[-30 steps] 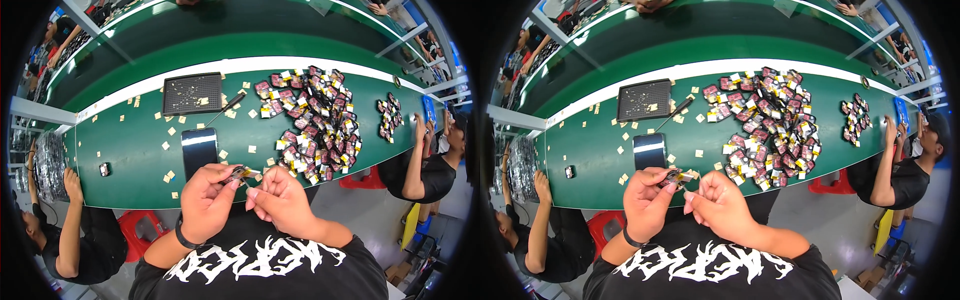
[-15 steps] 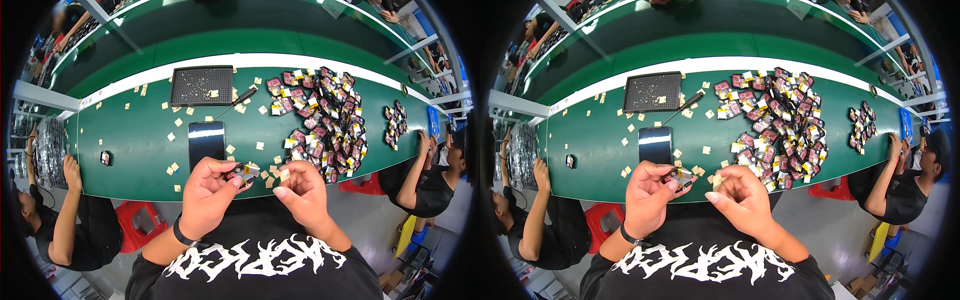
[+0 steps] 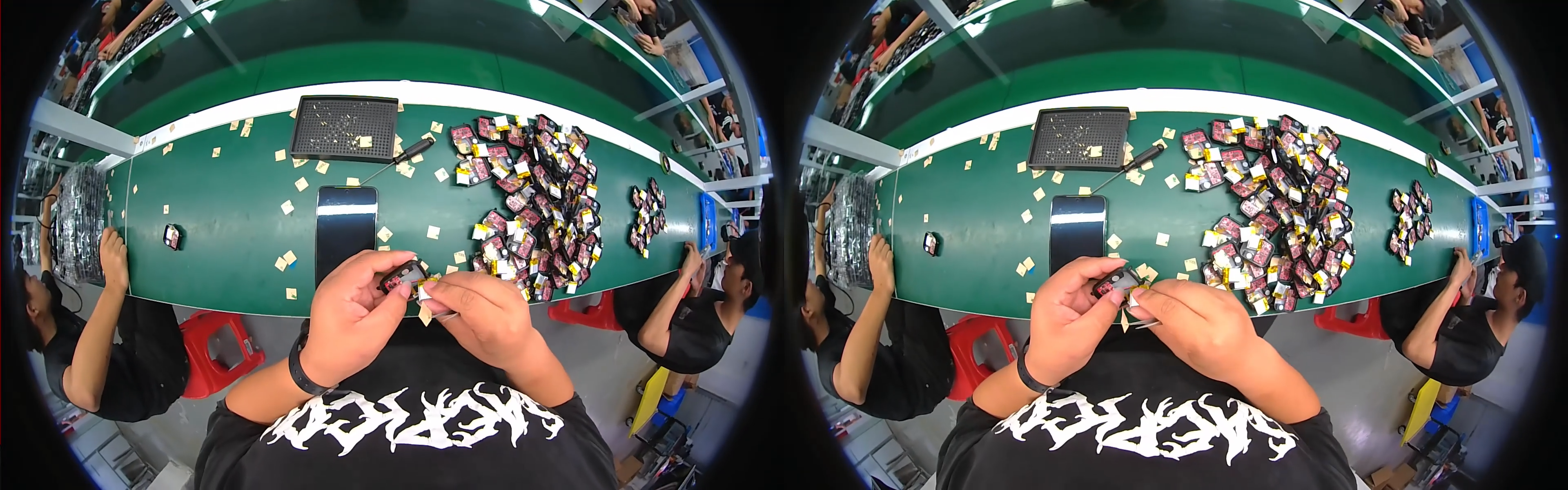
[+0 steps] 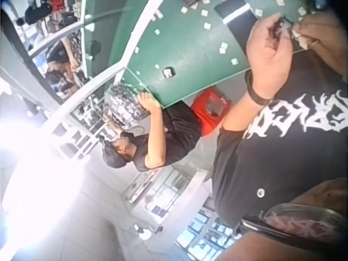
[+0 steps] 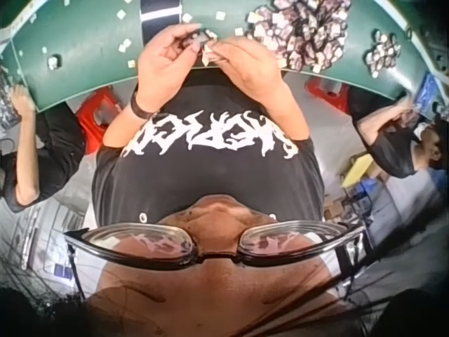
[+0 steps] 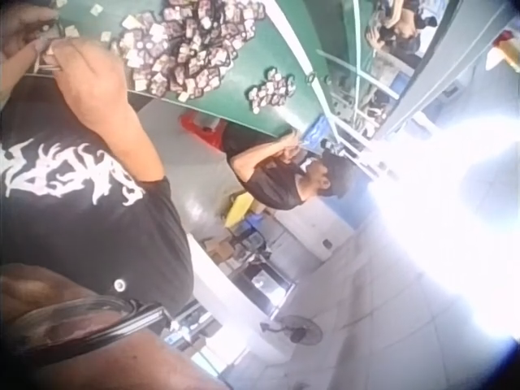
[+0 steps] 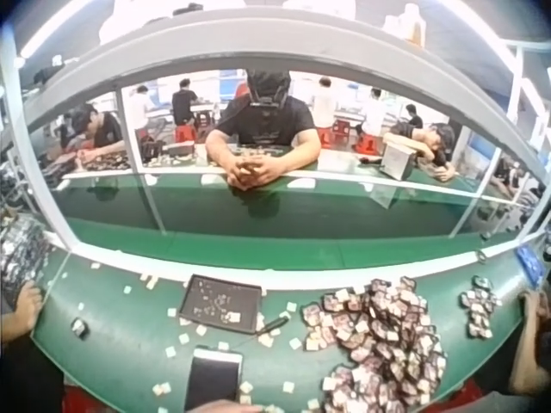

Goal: Assembling small electronic components (likely camera modules or sensors) at an assembly line workbench.

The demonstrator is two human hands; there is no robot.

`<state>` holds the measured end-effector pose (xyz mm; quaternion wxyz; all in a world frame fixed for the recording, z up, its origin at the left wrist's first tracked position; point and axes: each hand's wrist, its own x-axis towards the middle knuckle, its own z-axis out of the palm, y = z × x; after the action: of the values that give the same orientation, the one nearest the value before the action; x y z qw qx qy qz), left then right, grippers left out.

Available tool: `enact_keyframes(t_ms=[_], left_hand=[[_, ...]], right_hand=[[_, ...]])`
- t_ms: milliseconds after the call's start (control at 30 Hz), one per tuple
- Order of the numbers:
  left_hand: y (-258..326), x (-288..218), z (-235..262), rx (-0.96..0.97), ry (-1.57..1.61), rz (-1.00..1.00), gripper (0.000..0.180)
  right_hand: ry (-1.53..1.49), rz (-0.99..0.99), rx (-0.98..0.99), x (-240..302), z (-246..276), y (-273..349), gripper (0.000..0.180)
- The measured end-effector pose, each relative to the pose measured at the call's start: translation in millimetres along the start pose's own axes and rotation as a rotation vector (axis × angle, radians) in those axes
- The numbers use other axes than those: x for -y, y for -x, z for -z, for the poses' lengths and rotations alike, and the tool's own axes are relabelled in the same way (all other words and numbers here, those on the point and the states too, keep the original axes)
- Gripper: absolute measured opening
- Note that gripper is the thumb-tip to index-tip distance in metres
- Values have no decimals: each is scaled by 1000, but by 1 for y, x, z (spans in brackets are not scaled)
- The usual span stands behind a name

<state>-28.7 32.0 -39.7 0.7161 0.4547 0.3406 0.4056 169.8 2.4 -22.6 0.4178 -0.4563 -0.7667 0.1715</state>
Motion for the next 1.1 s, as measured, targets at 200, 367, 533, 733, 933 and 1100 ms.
enact_keyframes(t_ms=[200, 367, 533, 733, 933, 1100], left_hand=[[0, -1, -6, -29, 67, 20, 30], [-2, 3, -9, -46, 57, 16, 26], [-4, 11, -8, -2, 24, -31, 26], [-5, 8, -5, 113, -48, 2, 34], [-9, 3, 1, 166, 183, 183, 34], [-10, 12, -2, 112, 361, 238, 30]], right_hand=[[-489, -753, -24, 14, -5, 16, 16], [-655, -868, -118, 23, -13, 15, 14], [-391, -657, -78, 16, -14, 20, 16], [-139, -500, 12, 15, -4, 10, 16], [-296, -644, -53, 19, 3, 17, 11], [-356, -771, -22, 18, 1, 22, 10]])
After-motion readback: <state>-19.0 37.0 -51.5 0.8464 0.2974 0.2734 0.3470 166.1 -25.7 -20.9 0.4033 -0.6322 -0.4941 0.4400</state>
